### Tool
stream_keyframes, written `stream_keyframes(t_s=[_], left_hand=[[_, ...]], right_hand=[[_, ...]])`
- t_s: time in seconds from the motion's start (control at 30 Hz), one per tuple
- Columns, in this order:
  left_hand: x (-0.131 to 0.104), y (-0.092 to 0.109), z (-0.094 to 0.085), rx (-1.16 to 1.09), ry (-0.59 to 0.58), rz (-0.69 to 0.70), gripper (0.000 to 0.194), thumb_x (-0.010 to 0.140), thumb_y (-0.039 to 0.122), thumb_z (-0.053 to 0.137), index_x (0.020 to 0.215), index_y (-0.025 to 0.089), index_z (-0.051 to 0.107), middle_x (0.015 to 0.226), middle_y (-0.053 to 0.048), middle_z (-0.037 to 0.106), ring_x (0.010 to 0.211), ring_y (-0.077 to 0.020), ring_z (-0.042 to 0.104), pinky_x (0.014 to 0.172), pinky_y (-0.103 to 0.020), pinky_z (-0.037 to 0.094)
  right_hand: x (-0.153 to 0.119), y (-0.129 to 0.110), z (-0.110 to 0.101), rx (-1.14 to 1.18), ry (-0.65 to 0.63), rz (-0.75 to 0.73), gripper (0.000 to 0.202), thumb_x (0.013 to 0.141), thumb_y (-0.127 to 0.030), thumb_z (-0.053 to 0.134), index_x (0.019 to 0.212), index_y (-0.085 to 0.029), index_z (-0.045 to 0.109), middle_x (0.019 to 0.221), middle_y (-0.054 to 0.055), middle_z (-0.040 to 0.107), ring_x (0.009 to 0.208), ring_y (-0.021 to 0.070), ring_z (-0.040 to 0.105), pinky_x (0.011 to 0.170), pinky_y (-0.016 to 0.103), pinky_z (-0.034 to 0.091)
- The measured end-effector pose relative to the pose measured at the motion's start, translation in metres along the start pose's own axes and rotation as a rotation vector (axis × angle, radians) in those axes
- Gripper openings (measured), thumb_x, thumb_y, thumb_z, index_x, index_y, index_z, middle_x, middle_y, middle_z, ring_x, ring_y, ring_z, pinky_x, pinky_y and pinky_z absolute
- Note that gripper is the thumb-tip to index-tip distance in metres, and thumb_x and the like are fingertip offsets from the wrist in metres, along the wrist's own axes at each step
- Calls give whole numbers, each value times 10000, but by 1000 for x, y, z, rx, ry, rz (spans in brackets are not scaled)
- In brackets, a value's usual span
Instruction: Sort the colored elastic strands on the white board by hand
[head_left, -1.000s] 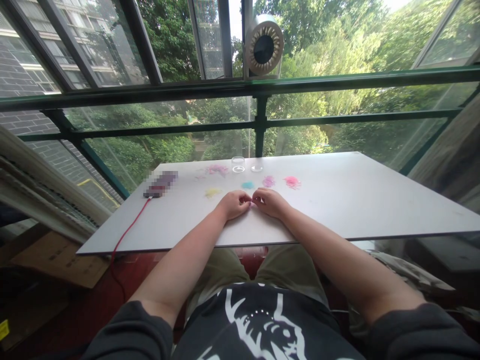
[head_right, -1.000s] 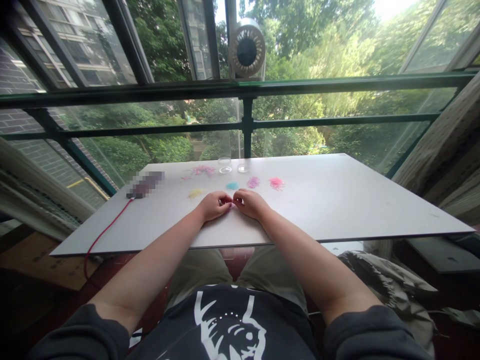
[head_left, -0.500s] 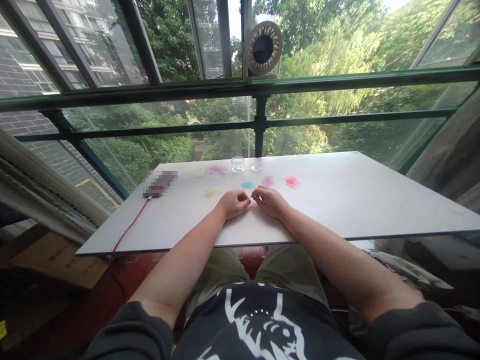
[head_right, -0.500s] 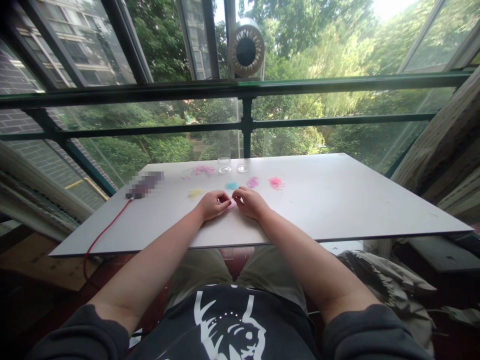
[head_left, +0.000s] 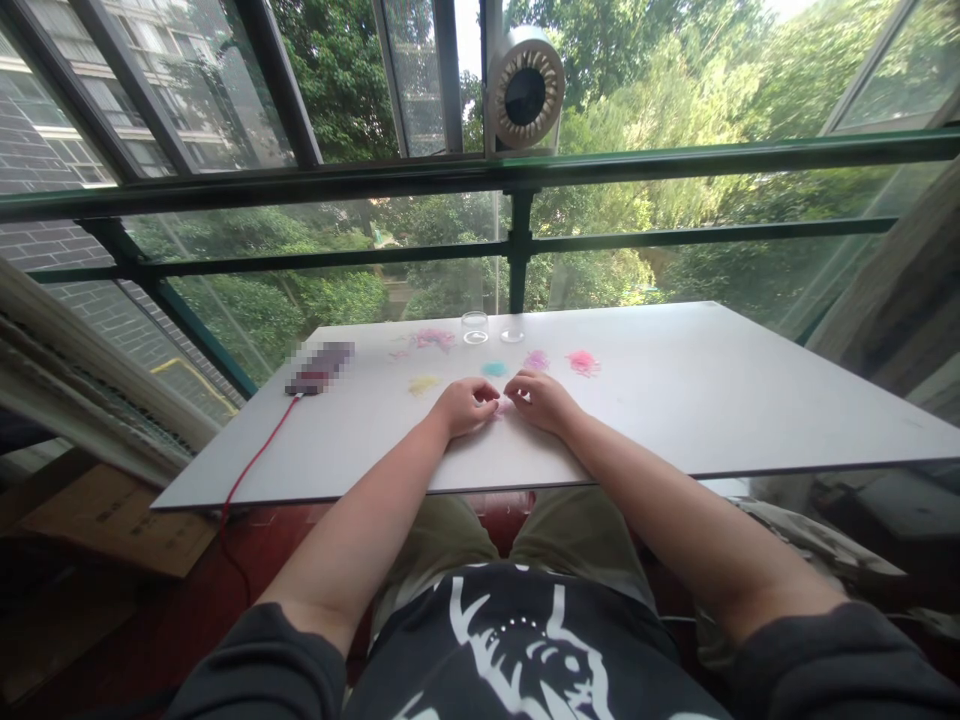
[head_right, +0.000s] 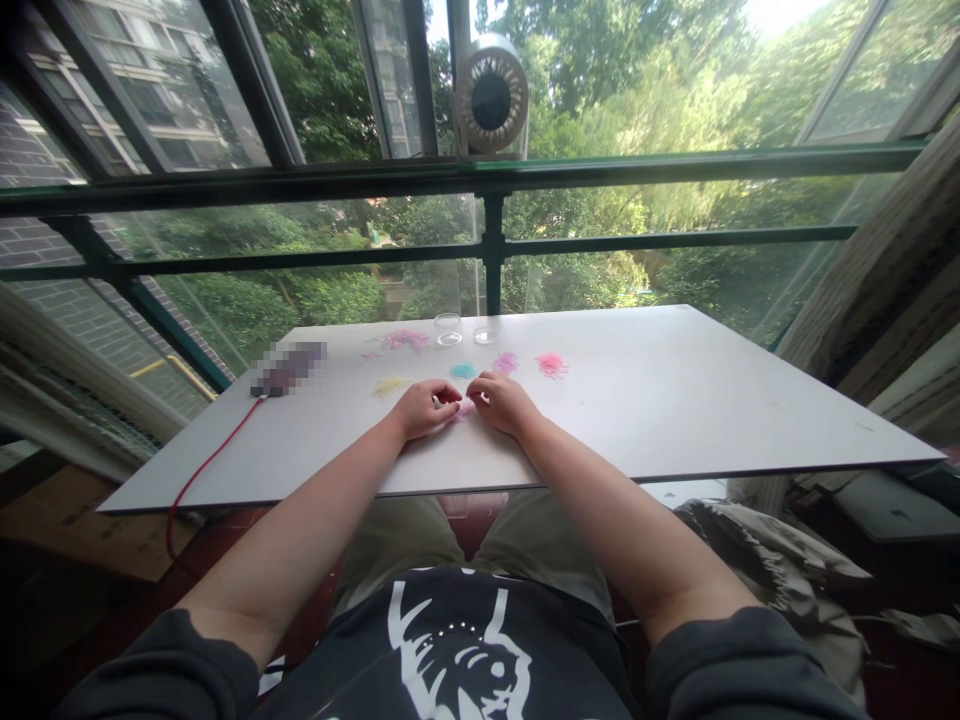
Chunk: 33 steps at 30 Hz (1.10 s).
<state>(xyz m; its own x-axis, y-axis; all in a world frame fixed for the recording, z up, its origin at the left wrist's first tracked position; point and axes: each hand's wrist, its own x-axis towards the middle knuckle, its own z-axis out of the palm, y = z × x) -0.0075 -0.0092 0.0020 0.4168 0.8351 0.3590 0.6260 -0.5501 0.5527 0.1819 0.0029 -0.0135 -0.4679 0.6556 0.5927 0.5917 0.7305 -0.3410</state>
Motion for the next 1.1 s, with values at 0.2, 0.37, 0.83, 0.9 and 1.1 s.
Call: stream_keyframes(t_s=[0.2, 0.37, 0.83, 0.9, 1.1], left_hand=[[-1, 0, 0, -28, -12, 21, 271, 715, 394, 573, 831, 170, 669, 794, -28, 676, 724, -137, 586, 666, -232, 452], [0, 1, 0, -9, 19, 19, 203, 727, 320, 557, 785, 162, 671, 770, -22, 674, 702, -128, 580, 681, -232, 441], [0, 3, -1, -34, 59, -43, 194, 740, 305, 534, 760, 162, 663, 746, -14, 677, 669, -121, 575, 682, -228, 445], [0, 2, -1, -37, 58, -41, 195, 741, 306, 534, 759, 162, 663, 743, -13, 676, 669, -121, 574, 681, -227, 443], [1, 1, -1, -38, 47, -39, 207, 744, 314, 528, 770, 165, 669, 755, -15, 681, 676, -124, 576, 685, -233, 448]], right_hand=[[1, -6, -1, -44, 5, -54, 143, 744, -103, 517, 790, -189, 622, 761, 32, 594, 689, 134, 503, 664, 245, 390], [1, -8, -1, -46, 1, -66, 127, 733, -105, 526, 804, -188, 590, 754, 27, 600, 685, 140, 492, 661, 251, 377], [0, -6, -2, -14, 24, -16, 98, 710, -140, 550, 790, -192, 573, 748, 24, 559, 689, 143, 481, 661, 259, 383], [-1, -7, -2, -18, 30, -20, 82, 716, -149, 550, 783, -190, 574, 744, 24, 554, 687, 141, 479, 659, 256, 384], [-1, -8, -3, -16, 25, -33, 90, 724, -129, 525, 732, -186, 593, 737, 27, 552, 679, 133, 488, 646, 243, 387]])
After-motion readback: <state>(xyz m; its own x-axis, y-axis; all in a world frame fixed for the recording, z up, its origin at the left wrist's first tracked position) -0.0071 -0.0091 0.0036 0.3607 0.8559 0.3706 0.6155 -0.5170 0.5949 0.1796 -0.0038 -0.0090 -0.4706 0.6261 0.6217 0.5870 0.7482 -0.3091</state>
